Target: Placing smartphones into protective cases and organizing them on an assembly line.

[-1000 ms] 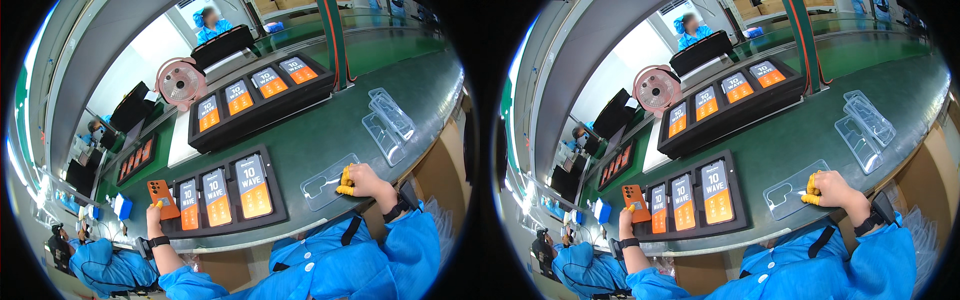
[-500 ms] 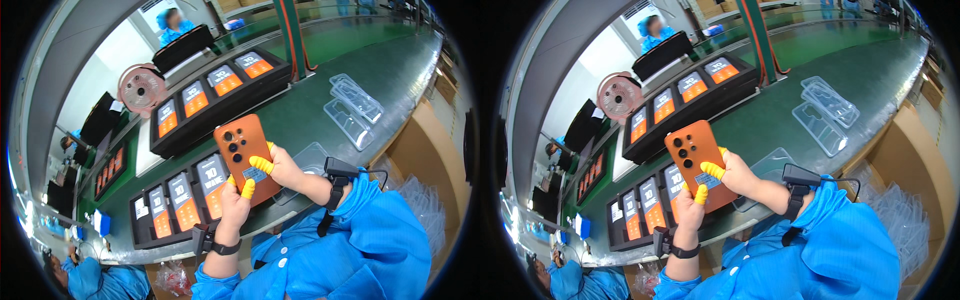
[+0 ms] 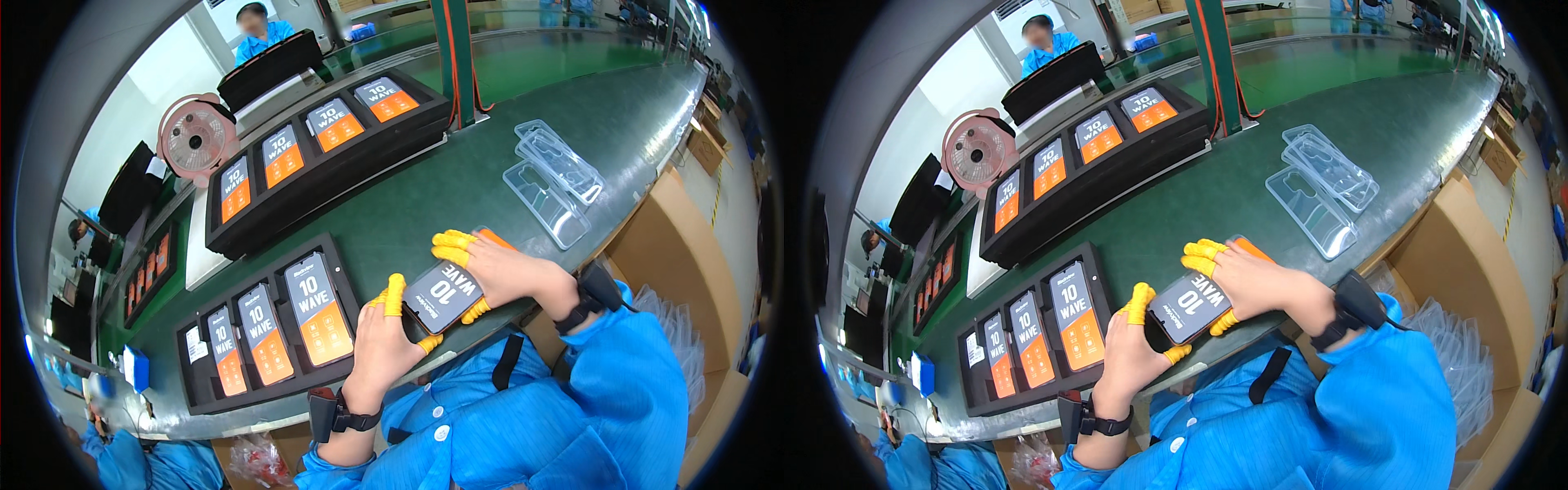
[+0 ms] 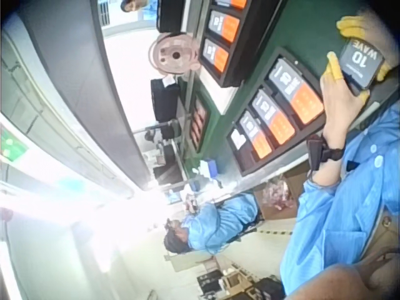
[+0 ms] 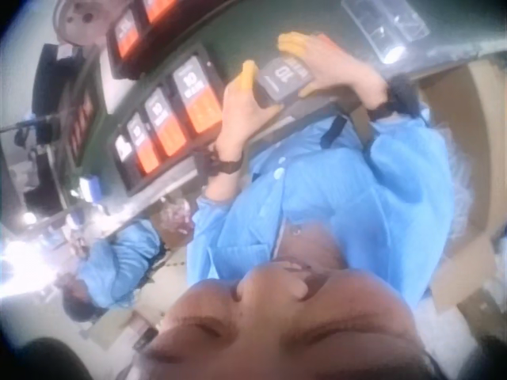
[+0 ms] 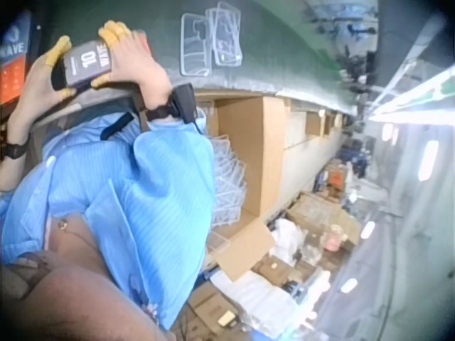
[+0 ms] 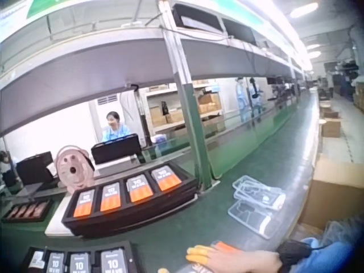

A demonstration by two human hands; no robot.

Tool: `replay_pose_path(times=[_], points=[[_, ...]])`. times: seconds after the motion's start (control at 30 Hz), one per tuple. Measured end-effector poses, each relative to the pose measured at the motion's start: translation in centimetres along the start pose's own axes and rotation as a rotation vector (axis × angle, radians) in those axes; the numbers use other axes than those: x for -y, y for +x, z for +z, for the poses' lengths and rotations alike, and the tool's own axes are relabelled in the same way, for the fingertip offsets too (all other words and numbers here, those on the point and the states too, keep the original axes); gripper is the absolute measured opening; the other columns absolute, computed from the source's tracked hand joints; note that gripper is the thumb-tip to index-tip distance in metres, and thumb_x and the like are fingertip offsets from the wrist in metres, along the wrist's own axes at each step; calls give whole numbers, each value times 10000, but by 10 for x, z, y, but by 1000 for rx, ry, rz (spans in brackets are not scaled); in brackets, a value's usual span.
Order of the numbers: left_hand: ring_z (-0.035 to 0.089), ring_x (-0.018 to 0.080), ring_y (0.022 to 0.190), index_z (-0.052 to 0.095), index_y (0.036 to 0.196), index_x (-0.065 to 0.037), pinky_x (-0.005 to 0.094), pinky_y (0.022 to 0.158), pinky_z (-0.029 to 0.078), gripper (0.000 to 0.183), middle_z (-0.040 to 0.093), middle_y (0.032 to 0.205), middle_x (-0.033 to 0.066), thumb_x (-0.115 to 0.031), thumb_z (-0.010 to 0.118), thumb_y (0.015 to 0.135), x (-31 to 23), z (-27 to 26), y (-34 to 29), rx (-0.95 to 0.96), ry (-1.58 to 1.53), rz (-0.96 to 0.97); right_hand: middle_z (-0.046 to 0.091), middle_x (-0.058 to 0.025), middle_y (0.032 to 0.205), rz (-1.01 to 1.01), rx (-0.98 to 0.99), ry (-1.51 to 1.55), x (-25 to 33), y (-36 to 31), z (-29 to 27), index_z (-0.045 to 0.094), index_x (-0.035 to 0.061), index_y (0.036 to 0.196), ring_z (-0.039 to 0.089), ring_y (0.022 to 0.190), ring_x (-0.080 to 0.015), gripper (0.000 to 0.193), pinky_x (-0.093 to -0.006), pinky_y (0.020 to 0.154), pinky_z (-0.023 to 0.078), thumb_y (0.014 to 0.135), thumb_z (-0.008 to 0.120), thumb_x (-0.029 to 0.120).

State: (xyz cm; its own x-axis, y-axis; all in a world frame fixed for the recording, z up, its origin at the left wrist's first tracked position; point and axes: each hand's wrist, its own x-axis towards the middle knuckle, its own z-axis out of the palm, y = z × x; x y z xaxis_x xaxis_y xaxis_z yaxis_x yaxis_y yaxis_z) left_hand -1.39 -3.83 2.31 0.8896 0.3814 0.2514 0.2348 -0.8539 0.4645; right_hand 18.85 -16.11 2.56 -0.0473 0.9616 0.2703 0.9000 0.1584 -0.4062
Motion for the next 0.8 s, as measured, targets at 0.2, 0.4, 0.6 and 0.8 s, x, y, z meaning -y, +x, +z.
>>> replay_pose_path(times=[0.2,0.4,0.6,0.8], points=[[486,286,1123,307,1333,-20,367,980,365,993,477,1238,147,-216,863,534,13,-7,-18,-277,-477,23,450,-164,1259,15,55,40,5,22,2,390,44,1289,423,1196,-305,993,-556,1038,198,507,798,500],[454,227,1170,162,1392,-13,344,977,364,1046,430,1293,159,-229,830,615,1,3,-23,-142,-931,-105,461,-155,1191,12,-467,-100,21,24,31,419,43,1249,417,1172,-333,955,-556,1040,189,481,792,471],[630,189,787,515,1037,44,299,704,487,362,648,877,123,-156,690,792,-9,4,-22,-390,-751,-168,450,-173,1188,12,-501,-44,34,25,38,399,24,1255,407,1179,-339,1014,-559,1048,156,501,751,602],[629,194,723,544,961,52,299,644,477,279,647,808,145,-111,687,785,-4,-2,-21,-460,-609,-148,564,-184,1057,107,-220,125,16,35,16,463,36,1217,534,1003,-340,869,-399,878,417,622,664,638]])
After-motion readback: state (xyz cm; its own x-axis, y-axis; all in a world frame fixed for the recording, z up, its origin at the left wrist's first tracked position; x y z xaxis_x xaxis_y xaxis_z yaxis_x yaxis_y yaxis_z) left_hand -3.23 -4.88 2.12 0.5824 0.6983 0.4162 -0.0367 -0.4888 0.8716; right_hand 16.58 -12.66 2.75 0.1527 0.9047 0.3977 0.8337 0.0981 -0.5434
